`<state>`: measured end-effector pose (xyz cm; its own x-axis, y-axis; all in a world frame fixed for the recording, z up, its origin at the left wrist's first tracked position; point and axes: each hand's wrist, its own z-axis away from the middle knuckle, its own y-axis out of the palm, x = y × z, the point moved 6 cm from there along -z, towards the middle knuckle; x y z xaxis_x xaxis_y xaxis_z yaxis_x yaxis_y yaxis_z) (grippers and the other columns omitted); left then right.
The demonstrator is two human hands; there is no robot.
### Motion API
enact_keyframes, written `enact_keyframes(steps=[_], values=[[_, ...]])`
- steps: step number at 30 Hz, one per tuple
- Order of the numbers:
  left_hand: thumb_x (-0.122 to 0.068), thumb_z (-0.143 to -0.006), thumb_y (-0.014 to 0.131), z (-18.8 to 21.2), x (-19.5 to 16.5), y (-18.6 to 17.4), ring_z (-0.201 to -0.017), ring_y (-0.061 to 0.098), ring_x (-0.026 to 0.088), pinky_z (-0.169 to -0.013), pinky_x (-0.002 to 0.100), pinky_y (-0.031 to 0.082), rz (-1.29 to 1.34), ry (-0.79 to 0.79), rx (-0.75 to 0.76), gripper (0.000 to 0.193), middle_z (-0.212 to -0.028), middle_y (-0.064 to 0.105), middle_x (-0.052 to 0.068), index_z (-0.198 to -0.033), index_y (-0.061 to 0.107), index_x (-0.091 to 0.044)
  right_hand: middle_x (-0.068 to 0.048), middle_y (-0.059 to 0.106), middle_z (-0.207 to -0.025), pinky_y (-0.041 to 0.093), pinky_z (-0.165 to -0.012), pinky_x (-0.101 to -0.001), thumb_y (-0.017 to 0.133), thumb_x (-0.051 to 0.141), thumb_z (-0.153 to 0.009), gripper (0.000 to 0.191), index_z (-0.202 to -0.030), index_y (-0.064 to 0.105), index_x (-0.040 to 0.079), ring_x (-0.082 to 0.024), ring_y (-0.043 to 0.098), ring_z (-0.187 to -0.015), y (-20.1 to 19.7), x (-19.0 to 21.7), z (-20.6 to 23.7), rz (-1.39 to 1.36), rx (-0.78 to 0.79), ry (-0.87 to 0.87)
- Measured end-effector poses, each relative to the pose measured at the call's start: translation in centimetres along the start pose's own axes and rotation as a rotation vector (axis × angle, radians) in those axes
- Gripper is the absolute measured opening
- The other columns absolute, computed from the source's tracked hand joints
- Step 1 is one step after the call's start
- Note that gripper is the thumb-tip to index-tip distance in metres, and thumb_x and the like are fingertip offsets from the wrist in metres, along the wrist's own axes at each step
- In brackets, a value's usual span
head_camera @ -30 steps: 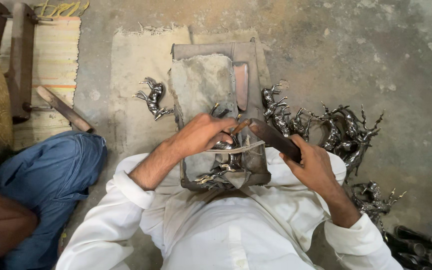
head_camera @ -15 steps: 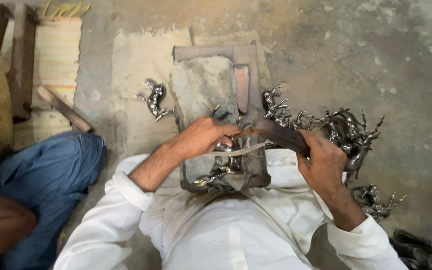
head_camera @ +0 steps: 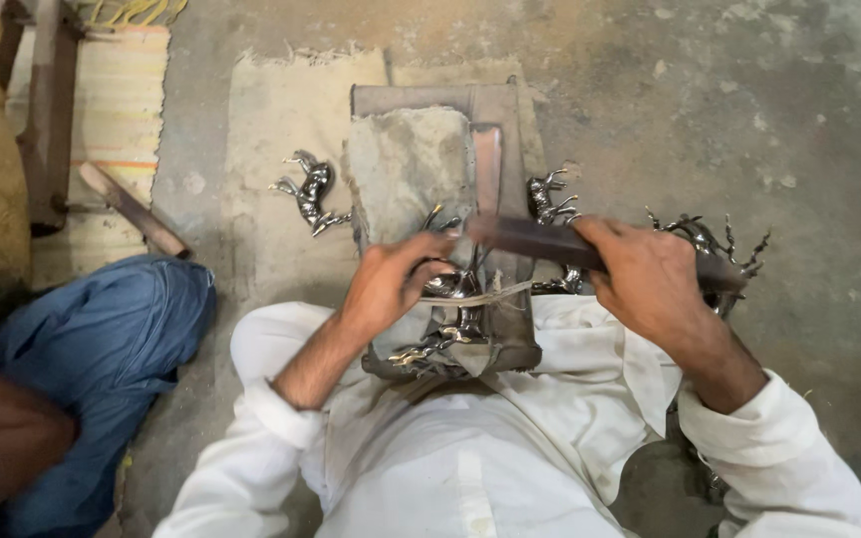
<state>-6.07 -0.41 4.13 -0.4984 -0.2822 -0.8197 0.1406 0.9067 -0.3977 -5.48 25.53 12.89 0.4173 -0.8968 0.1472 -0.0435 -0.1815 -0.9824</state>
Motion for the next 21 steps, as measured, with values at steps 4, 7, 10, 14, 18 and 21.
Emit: enact_keyframes(steps=[4, 7, 10, 14, 18, 21], values=[[-0.005, -0.093, 0.078, 2.3, 1.7, 0.6, -0.077, 0.073, 0.011, -0.064, 0.027, 0.057, 0.149, -0.243, -0.29, 0.02, -0.085, 0.077, 0.01, -0.103, 0.062, -0.002, -0.011, 0.073, -0.099, 0.053, -0.072, -0.0504, 0.075, 0.009, -0.077, 0.043, -0.118, 0.064, 0.016, -0.038, 0.07, -0.089, -0.2, 0.2, -1.8, 0.076, 0.145, 0.017], [-0.004, -0.092, 0.079, 3.3, 2.4, 1.4, -0.073, 0.071, 0.008, -0.063, 0.025, 0.056, 0.155, -0.317, -0.388, 0.021, -0.082, 0.077, 0.01, -0.099, 0.06, 0.001, -0.011, 0.071, -0.097, 0.052, -0.073, -0.0499, 0.077, 0.01, -0.078, 0.043, -0.119, 0.064, 0.016, -0.038, 0.069, -0.09, -0.5, 1.2, -3.0, 0.001, 0.09, -0.027], [-0.004, -0.092, 0.079, 3.8, 2.3, 1.6, -0.073, 0.073, 0.007, -0.061, 0.024, 0.057, 0.144, -0.314, -0.425, 0.023, -0.082, 0.077, 0.01, -0.1, 0.058, 0.001, -0.012, 0.069, -0.097, 0.051, -0.071, -0.0501, 0.078, 0.008, -0.077, 0.047, -0.121, 0.063, 0.013, -0.038, 0.068, -0.088, -1.8, 3.2, -4.2, -0.063, -0.133, -0.15], [-0.005, -0.094, 0.078, 3.7, 1.5, 1.5, -0.078, 0.076, 0.008, -0.065, 0.024, 0.06, 0.122, -0.252, -0.415, 0.023, -0.087, 0.078, 0.01, -0.1, 0.057, 0.0, -0.012, 0.069, -0.099, 0.055, -0.074, -0.0474, 0.077, 0.01, -0.071, 0.051, -0.12, 0.064, 0.01, -0.035, 0.07, -0.088, -3.5, 5.5, -5.8, 0.007, -0.23, -0.326], [-0.008, -0.09, 0.081, 2.7, 1.7, 1.6, -0.07, 0.075, 0.013, -0.058, 0.027, 0.056, 0.043, -0.321, -0.315, 0.025, -0.084, 0.079, 0.012, -0.105, 0.062, 0.0, -0.007, 0.071, -0.089, 0.055, -0.064, -0.0444, 0.077, 0.01, -0.077, 0.04, -0.115, 0.067, 0.015, -0.031, 0.073, -0.082, -4.3, 6.2, -7.6, 0.295, -0.063, -0.331], [-0.012, -0.089, 0.08, 2.2, 1.4, 1.2, -0.077, 0.079, 0.014, -0.061, 0.027, 0.059, 0.034, -0.291, -0.291, 0.03, -0.086, 0.079, 0.012, -0.11, 0.062, -0.001, -0.007, 0.072, -0.087, 0.057, -0.062, -0.0423, 0.072, 0.008, -0.081, 0.032, -0.112, 0.065, 0.014, -0.03, 0.074, -0.079, -4.7, 5.9, -8.2, 0.408, 0.074, -0.279]])
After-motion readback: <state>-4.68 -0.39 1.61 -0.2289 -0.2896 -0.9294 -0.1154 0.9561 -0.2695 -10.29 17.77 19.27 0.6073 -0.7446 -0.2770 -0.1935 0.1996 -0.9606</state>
